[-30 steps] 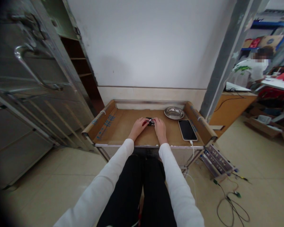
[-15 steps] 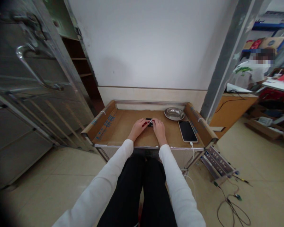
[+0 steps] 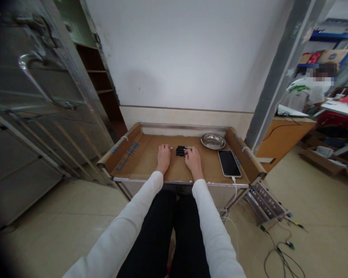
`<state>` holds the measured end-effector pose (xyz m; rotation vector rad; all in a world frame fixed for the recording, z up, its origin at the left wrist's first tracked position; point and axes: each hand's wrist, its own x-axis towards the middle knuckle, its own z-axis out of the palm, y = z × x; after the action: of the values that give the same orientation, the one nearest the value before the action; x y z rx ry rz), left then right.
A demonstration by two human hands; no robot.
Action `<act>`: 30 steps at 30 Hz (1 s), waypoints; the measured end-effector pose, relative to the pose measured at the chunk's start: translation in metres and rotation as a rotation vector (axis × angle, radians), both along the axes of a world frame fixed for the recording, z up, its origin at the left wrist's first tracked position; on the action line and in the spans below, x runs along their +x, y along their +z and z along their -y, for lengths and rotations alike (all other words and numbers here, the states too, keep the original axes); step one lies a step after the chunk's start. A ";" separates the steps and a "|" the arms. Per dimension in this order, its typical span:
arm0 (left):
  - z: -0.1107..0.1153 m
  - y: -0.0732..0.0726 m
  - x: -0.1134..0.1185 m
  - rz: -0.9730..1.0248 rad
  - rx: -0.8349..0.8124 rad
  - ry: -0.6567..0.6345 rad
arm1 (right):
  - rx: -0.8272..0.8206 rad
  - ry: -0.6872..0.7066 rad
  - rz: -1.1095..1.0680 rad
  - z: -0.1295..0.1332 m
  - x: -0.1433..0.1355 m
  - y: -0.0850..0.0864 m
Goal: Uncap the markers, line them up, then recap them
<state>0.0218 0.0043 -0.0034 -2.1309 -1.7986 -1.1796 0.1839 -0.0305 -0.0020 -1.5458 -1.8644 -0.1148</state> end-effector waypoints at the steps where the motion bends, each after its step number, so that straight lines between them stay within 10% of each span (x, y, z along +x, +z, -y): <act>1: -0.001 -0.002 0.000 -0.003 -0.006 -0.004 | -0.001 -0.004 0.007 0.000 0.000 -0.001; 8: 0.000 0.004 0.004 -0.030 -0.062 -0.054 | -0.002 -0.010 0.044 -0.001 -0.001 -0.002; 17: 0.011 0.013 0.002 -0.083 -0.118 -0.556 | -0.043 -0.040 0.090 0.003 -0.001 -0.001; 30: 0.005 0.008 0.002 0.036 -0.161 -0.600 | -0.029 -0.078 0.106 0.002 -0.002 -0.001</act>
<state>0.0235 -0.0006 0.0043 -2.8808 -1.3321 -1.2069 0.1818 -0.0326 -0.0032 -1.6614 -1.8949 -0.2095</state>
